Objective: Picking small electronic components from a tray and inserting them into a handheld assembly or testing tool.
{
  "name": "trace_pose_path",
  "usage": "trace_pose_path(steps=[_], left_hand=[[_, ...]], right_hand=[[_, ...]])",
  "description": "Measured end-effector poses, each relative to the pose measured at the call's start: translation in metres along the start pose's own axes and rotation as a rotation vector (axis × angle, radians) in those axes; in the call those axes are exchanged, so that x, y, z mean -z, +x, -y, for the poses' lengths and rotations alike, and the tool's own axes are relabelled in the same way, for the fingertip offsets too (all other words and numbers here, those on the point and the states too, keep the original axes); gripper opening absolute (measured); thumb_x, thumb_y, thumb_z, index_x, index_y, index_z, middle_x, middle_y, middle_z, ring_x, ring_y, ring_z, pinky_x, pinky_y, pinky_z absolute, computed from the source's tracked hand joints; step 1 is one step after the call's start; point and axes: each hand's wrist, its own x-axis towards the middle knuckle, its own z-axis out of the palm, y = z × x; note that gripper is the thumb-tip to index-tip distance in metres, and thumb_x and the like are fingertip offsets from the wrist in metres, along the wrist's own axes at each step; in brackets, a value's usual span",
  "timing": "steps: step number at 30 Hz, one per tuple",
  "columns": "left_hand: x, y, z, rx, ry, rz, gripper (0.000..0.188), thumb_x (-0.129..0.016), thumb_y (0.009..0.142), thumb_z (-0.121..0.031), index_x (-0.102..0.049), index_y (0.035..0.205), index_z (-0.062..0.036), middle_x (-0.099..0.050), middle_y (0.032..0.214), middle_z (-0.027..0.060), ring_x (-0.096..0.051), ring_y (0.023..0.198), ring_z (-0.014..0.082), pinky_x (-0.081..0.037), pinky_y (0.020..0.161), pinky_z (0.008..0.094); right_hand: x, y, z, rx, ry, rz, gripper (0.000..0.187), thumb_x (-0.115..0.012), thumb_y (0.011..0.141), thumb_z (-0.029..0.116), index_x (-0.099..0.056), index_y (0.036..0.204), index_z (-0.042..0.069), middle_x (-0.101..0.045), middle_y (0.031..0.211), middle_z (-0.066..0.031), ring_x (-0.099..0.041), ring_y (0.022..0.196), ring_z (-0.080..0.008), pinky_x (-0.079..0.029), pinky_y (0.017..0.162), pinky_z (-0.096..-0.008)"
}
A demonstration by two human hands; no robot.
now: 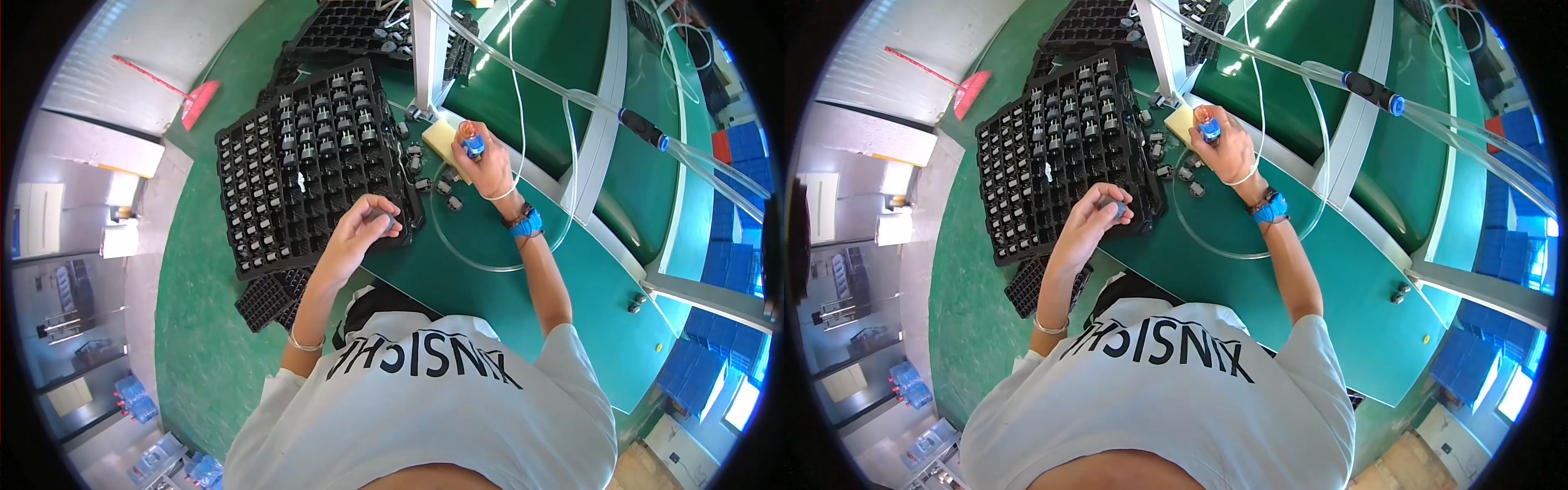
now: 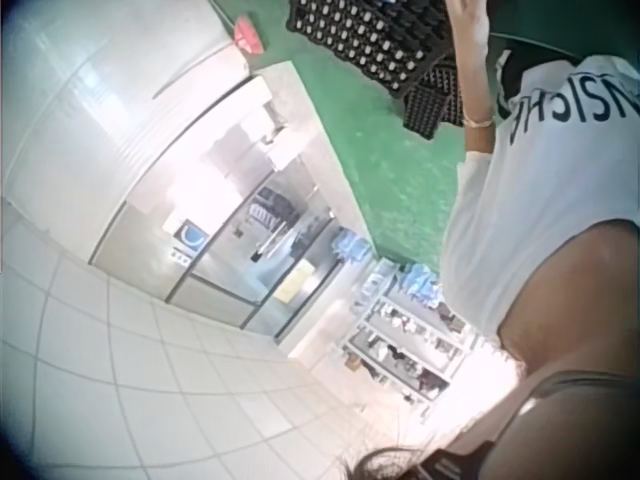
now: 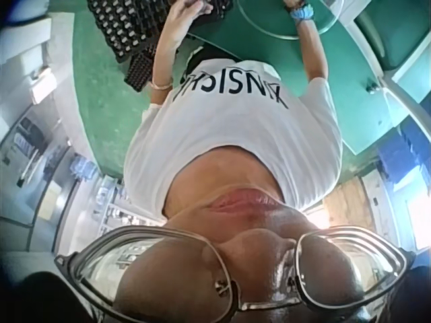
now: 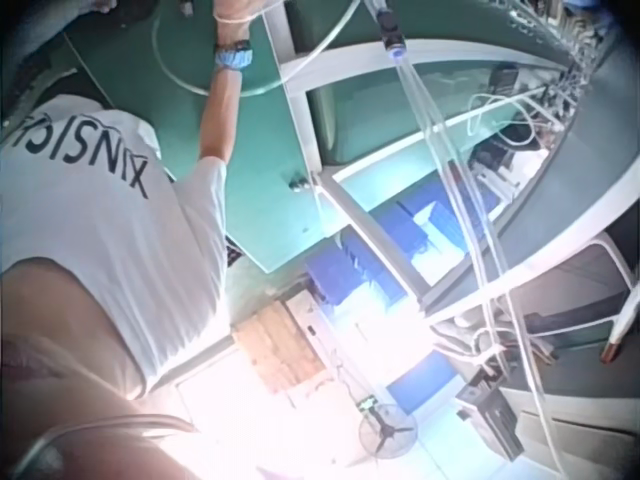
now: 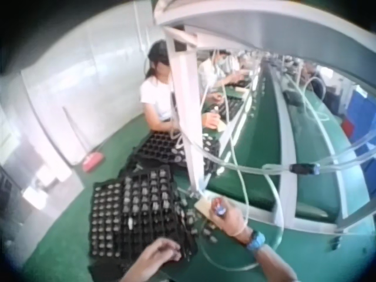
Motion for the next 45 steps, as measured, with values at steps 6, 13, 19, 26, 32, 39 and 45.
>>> trace_pose_path(steps=[6,13,19,26,32,39,45], left_hand=[[-0.007,-0.005,0.002,-0.018,-0.075,-0.025,0.021,-0.058,0.083,-0.005,-0.052,0.102,0.0001,-0.054,0.101,0.0077,-0.058,0.087,0.0141,-0.048,0.079,0.0271],[-0.014,0.003,0.004,-0.03,-0.085,-0.001,0.023,-0.059,0.082,-0.004,-0.052,0.103,0.0004,-0.055,0.103,0.0082,-0.058,0.086,0.0139,-0.047,0.079,0.0257],[-0.018,0.005,0.004,-0.004,-0.072,0.008,0.024,-0.059,0.082,-0.006,-0.052,0.103,0.0005,-0.055,0.101,0.0074,-0.058,0.086,0.0131,-0.046,0.078,0.0243],[-0.02,0.005,0.006,0.005,-0.074,-0.005,0.023,-0.06,0.082,-0.007,-0.053,0.102,0.0006,-0.055,0.101,0.0072,-0.058,0.085,0.0129,-0.046,0.077,0.0239],[-0.02,0.004,0.009,0.01,-0.078,-0.003,0.023,-0.06,0.082,-0.007,-0.053,0.102,0.0003,-0.055,0.101,0.0071,-0.058,0.085,0.0128,-0.046,0.077,0.0237],[-0.023,0.004,0.009,0.03,-0.081,0.012,0.023,-0.06,0.081,-0.008,-0.053,0.102,-0.0004,-0.055,0.1,0.0066,-0.058,0.084,0.0127,-0.047,0.077,0.0235],[-0.022,0.006,0.016,0.032,-0.042,0.026,0.023,-0.06,0.083,-0.012,-0.052,0.102,-0.0024,-0.055,0.104,0.0074,-0.057,0.086,0.0157,-0.046,0.078,0.0271]], right_hand=[[0.003,0.001,0.004,-0.043,-0.008,0.085,0.049,-0.07,0.072,0.024,-0.046,0.109,0.002,-0.06,0.083,-0.0194,-0.059,0.073,-0.037,-0.047,0.066,-0.0391],[0.009,0.003,0.008,-0.004,0.067,0.067,0.053,-0.074,0.069,0.026,-0.047,0.109,0.005,-0.059,0.091,-0.0177,-0.059,0.083,-0.0354,-0.046,0.071,-0.038],[0.009,0.004,0.008,-0.015,0.102,0.088,0.054,-0.076,0.066,0.026,-0.048,0.108,0.005,-0.058,0.092,-0.0156,-0.057,0.081,-0.0335,-0.046,0.072,-0.0365],[0.009,0.005,0.006,0.008,0.11,0.081,0.051,-0.076,0.066,0.026,-0.05,0.103,0.004,-0.054,0.093,-0.0138,-0.055,0.082,-0.0338,-0.045,0.072,-0.0365],[0.007,0.006,0.003,0.023,0.144,0.096,0.052,-0.077,0.065,0.028,-0.05,0.103,0.004,-0.054,0.093,-0.0134,-0.055,0.083,-0.0323,-0.044,0.073,-0.0354],[0.007,0.005,-0.003,0.066,0.235,0.112,0.058,-0.079,0.063,0.028,-0.05,0.106,0.003,-0.051,0.094,-0.0116,-0.053,0.084,-0.0279,-0.043,0.076,-0.0327],[0.004,0.005,-0.007,0.032,0.318,0.148,0.059,-0.08,0.062,0.027,-0.05,0.106,0.003,-0.05,0.095,-0.011,-0.053,0.085,-0.0267,-0.042,0.077,-0.0321]])
